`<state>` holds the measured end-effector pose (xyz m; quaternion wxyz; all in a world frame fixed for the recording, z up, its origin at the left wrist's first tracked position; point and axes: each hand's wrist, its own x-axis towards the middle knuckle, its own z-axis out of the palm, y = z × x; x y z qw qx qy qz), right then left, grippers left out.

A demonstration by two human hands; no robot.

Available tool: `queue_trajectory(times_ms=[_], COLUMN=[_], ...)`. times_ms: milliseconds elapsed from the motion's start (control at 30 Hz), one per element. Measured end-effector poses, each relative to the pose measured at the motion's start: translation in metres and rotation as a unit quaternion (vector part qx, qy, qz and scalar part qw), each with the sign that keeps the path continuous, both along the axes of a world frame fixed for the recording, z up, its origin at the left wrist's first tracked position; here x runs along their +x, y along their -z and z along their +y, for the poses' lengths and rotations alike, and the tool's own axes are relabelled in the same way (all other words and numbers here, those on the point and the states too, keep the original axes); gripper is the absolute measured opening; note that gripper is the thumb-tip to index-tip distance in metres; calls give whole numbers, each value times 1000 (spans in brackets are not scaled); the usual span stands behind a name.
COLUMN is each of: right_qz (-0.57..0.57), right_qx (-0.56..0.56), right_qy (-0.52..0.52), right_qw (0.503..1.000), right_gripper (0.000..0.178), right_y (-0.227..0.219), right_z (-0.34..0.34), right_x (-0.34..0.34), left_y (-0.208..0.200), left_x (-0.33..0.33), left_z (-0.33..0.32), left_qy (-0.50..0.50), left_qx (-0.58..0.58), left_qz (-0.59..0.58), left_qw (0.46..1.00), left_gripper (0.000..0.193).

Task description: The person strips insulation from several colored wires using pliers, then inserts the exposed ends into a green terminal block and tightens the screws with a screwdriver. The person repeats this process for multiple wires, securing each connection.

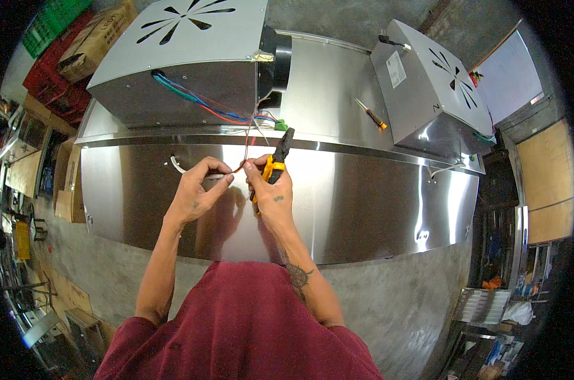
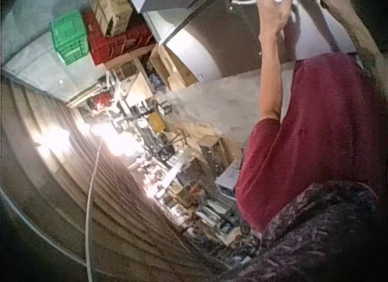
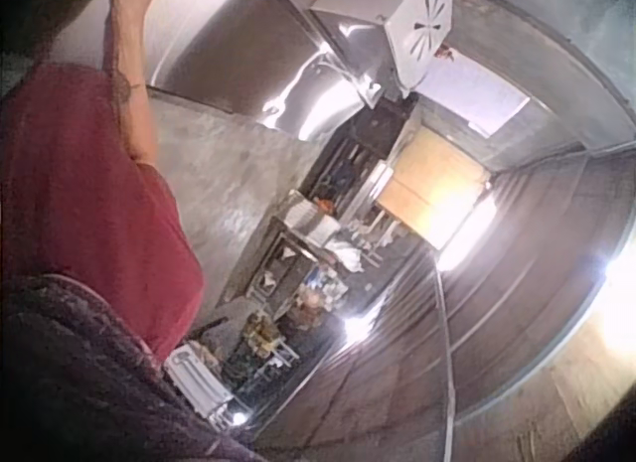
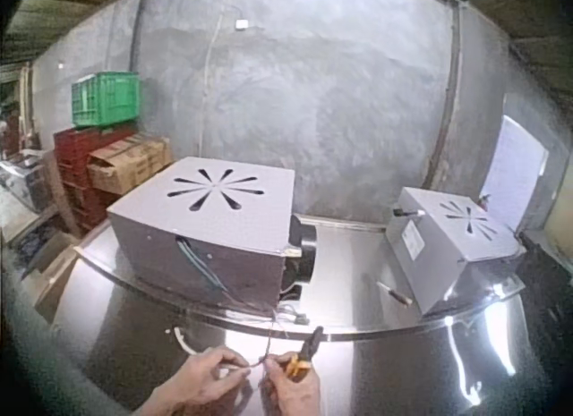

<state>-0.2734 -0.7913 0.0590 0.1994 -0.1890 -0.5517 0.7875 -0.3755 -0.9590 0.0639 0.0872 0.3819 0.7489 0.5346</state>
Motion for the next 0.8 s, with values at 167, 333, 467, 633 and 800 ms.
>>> queue_trajectory(times_ms=[167,333,467,633,800], right_qz=[20,39,55,42,39], right_qx=[-16,-46,-60,-59,-61], right_qy=[39,60,60,74,66], right_qw=[999,996,995,995,995], right_gripper=[22,24,25,26,27], right_y=[1,-3,-11,-12,-11], right_z=[-8,-17,-18,-18,-17], right_x=[-4,-8,-9,-8,-10], left_y=[-5,-7,-10,-7,-11], left_x=[0,-8,-11,-15,-16], left_z=[2,-1,-1,1,-1], left_qy=[12,12,32,40,48], left_qx=[36,60,49,33,18], left_qz=[-44,-85,-113,-127,-149], left_qw=[998,994,992,991,987], left_gripper=[20,21,21,22,23])
